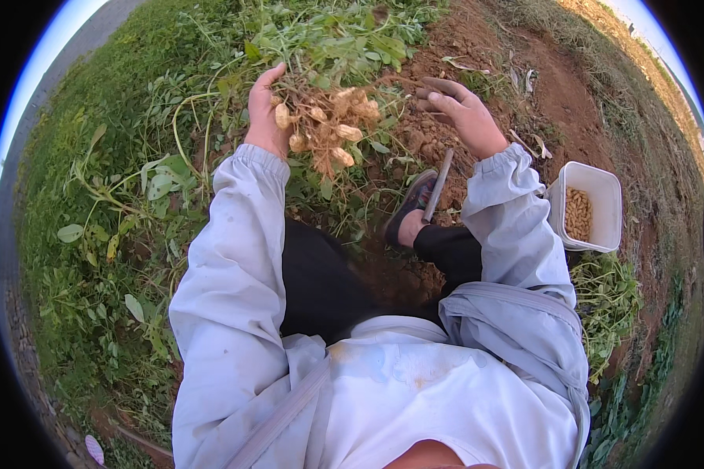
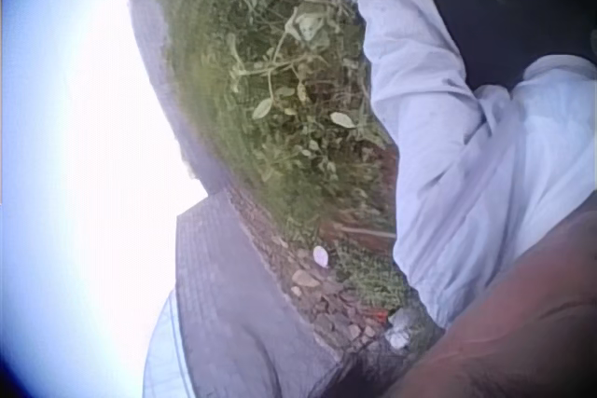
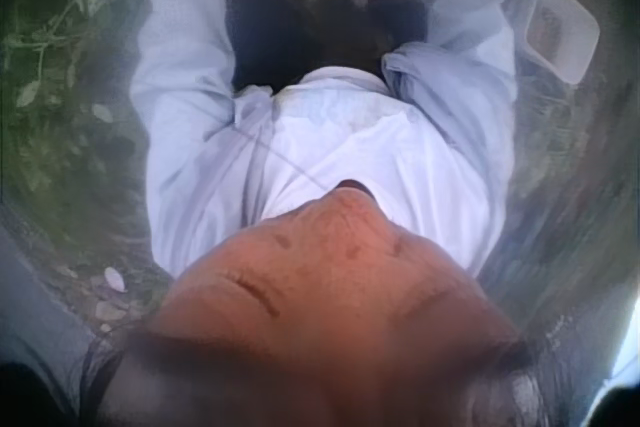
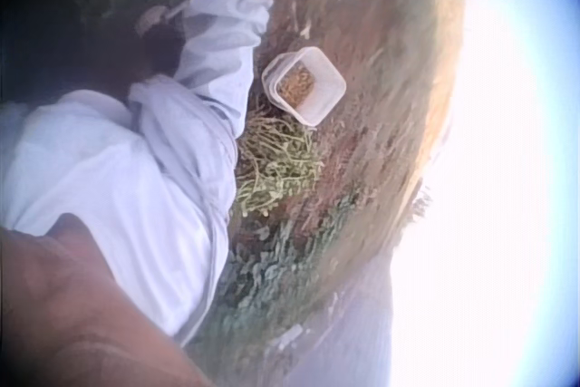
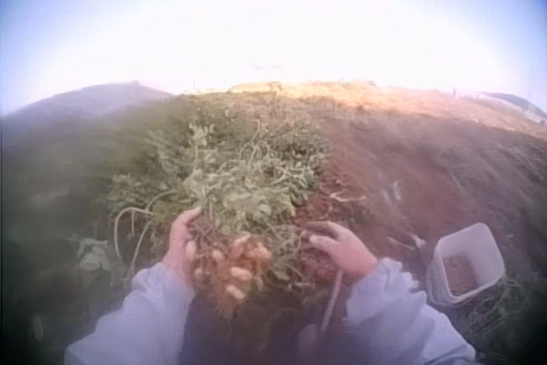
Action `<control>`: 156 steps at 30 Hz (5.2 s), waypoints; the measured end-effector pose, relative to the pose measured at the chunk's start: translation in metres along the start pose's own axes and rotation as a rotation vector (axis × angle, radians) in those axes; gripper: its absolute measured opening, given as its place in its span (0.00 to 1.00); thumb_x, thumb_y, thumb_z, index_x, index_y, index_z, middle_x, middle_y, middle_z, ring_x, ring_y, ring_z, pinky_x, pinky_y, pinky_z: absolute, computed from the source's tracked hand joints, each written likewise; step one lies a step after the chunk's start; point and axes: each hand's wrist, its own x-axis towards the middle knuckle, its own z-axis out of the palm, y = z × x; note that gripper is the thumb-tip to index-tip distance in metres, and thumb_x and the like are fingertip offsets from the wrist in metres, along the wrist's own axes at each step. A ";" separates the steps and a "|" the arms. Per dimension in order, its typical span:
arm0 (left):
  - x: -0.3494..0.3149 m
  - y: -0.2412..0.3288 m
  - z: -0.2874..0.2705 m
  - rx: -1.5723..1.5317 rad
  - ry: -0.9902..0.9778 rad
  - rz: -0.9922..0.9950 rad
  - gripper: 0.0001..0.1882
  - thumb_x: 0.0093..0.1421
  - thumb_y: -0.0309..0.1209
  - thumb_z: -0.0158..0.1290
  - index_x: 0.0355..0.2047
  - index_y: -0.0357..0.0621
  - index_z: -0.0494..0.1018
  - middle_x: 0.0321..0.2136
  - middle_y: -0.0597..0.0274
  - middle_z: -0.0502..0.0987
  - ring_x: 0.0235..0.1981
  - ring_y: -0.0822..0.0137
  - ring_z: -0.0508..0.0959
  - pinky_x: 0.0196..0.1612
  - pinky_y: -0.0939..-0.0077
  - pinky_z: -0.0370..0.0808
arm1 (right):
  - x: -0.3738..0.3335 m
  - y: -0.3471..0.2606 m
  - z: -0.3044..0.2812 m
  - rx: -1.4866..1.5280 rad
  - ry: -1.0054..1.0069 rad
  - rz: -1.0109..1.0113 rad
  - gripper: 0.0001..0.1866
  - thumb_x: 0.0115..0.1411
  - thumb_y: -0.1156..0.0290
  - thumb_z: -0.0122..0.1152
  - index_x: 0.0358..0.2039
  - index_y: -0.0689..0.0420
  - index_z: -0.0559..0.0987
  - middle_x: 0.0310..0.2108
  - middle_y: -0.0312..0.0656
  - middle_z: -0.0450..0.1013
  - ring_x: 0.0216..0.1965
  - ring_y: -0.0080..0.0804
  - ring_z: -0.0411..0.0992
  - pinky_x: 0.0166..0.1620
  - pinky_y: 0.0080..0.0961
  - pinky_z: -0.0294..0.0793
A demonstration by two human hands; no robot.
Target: The person uses a small hand hoe to loosen soil around peanut plants, then pulls the plants from the ground. They shake off excess soil and detach peanuts from the roots, placing them into a white plastic container.
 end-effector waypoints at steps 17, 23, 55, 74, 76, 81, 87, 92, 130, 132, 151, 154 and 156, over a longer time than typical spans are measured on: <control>0.049 -0.011 -0.064 -0.012 0.162 0.116 0.09 0.56 0.26 0.52 0.37 0.38 0.69 0.33 0.53 0.75 0.34 0.55 0.77 0.41 0.57 0.76 | -0.052 0.241 0.012 -1.026 -0.550 0.304 0.15 0.48 0.64 0.60 0.39 0.47 0.80 0.39 0.46 0.74 0.42 0.46 0.72 0.46 0.36 0.71; 0.039 -0.011 -0.066 0.075 0.158 0.095 0.09 0.55 0.26 0.53 0.36 0.37 0.70 0.33 0.53 0.76 0.33 0.56 0.78 0.40 0.58 0.77 | -0.095 0.237 0.006 -1.288 -0.590 0.188 0.20 0.48 0.65 0.58 0.45 0.38 0.77 0.52 0.42 0.64 0.51 0.43 0.64 0.49 0.40 0.69; 0.025 -0.027 -0.061 0.001 0.227 -0.003 0.08 0.56 0.28 0.52 0.34 0.38 0.71 0.30 0.56 0.76 0.30 0.60 0.77 0.36 0.62 0.77 | -0.014 0.060 0.101 -0.429 -0.026 -0.394 0.16 0.51 0.68 0.64 0.39 0.61 0.73 0.28 0.44 0.72 0.28 0.35 0.72 0.34 0.26 0.72; 0.080 -0.073 -0.042 -0.026 0.502 0.332 0.11 0.53 0.25 0.54 0.35 0.32 0.68 0.31 0.56 0.72 0.27 0.59 0.73 0.32 0.61 0.73 | 0.012 0.017 0.126 -0.629 0.053 -0.400 0.14 0.51 0.69 0.58 0.36 0.61 0.68 0.32 0.49 0.70 0.32 0.46 0.72 0.33 0.37 0.71; 0.078 -0.081 -0.027 0.035 0.542 0.351 0.09 0.54 0.25 0.53 0.34 0.33 0.69 0.31 0.57 0.72 0.27 0.59 0.74 0.30 0.60 0.73 | 0.032 0.023 0.118 -0.842 0.063 -0.312 0.17 0.51 0.64 0.60 0.35 0.61 0.68 0.31 0.51 0.71 0.32 0.48 0.72 0.33 0.39 0.72; 0.072 -0.082 -0.018 -0.019 0.476 0.353 0.11 0.53 0.23 0.53 0.36 0.33 0.69 0.32 0.58 0.73 0.29 0.61 0.74 0.32 0.61 0.74 | 0.036 0.026 0.102 -0.886 -0.099 -0.197 0.20 0.48 0.58 0.62 0.32 0.62 0.70 0.23 0.52 0.72 0.27 0.50 0.72 0.31 0.40 0.72; 0.068 -0.079 -0.018 0.092 0.548 0.333 0.12 0.51 0.22 0.53 0.37 0.33 0.69 0.33 0.57 0.73 0.30 0.62 0.74 0.33 0.62 0.73 | 0.007 0.023 0.093 -0.321 -0.359 -0.064 0.15 0.48 0.64 0.61 0.29 0.63 0.73 0.18 0.44 0.69 0.21 0.33 0.68 0.28 0.28 0.69; 0.085 -0.082 -0.020 0.134 0.620 0.363 0.12 0.51 0.24 0.55 0.36 0.33 0.69 0.33 0.57 0.72 0.29 0.63 0.73 0.32 0.63 0.72 | -0.017 0.012 0.114 -0.039 -0.593 -0.205 0.12 0.49 0.66 0.58 0.30 0.62 0.72 0.21 0.39 0.70 0.20 0.26 0.68 0.24 0.23 0.67; 0.089 -0.071 -0.034 0.189 0.530 0.292 0.15 0.55 0.29 0.54 0.37 0.27 0.70 0.34 0.56 0.74 0.28 0.63 0.75 0.32 0.65 0.75 | -0.052 -0.004 0.006 0.694 -0.004 -0.067 0.08 0.56 0.69 0.51 0.30 0.61 0.67 0.14 0.36 0.63 0.11 0.24 0.59 0.15 0.22 0.60; 0.084 -0.062 -0.027 0.148 0.491 0.289 0.15 0.56 0.30 0.53 0.38 0.28 0.70 0.35 0.56 0.74 0.29 0.62 0.75 0.32 0.65 0.75 | -0.066 0.004 -0.080 0.949 0.187 -0.283 0.08 0.57 0.66 0.50 0.30 0.57 0.68 0.23 0.36 0.65 0.17 0.23 0.62 0.18 0.22 0.62; 0.090 -0.057 -0.003 -0.007 0.444 0.220 0.13 0.58 0.30 0.48 0.39 0.32 0.70 0.37 0.55 0.75 0.30 0.61 0.76 0.34 0.61 0.75 | -0.258 0.048 -0.182 0.633 0.901 -0.177 0.16 0.62 0.65 0.50 0.48 0.57 0.69 0.32 0.32 0.69 0.28 0.22 0.65 0.30 0.22 0.67; 0.112 -0.050 -0.005 -0.055 0.403 0.203 0.13 0.60 0.31 0.44 0.39 0.34 0.69 0.38 0.56 0.75 0.32 0.58 0.77 0.36 0.59 0.75 | -0.305 0.018 -0.227 0.570 0.837 -0.194 0.16 0.63 0.67 0.48 0.50 0.57 0.68 0.31 0.31 0.67 0.27 0.20 0.62 0.30 0.20 0.64; 0.135 -0.043 -0.018 -0.036 0.415 0.225 0.13 0.60 0.31 0.44 0.40 0.34 0.69 0.40 0.57 0.75 0.33 0.58 0.77 0.38 0.59 0.74 | -0.304 -0.014 -0.248 0.493 0.798 -0.182 0.16 0.63 0.68 0.48 0.50 0.58 0.67 0.30 0.31 0.66 0.27 0.20 0.60 0.31 0.20 0.63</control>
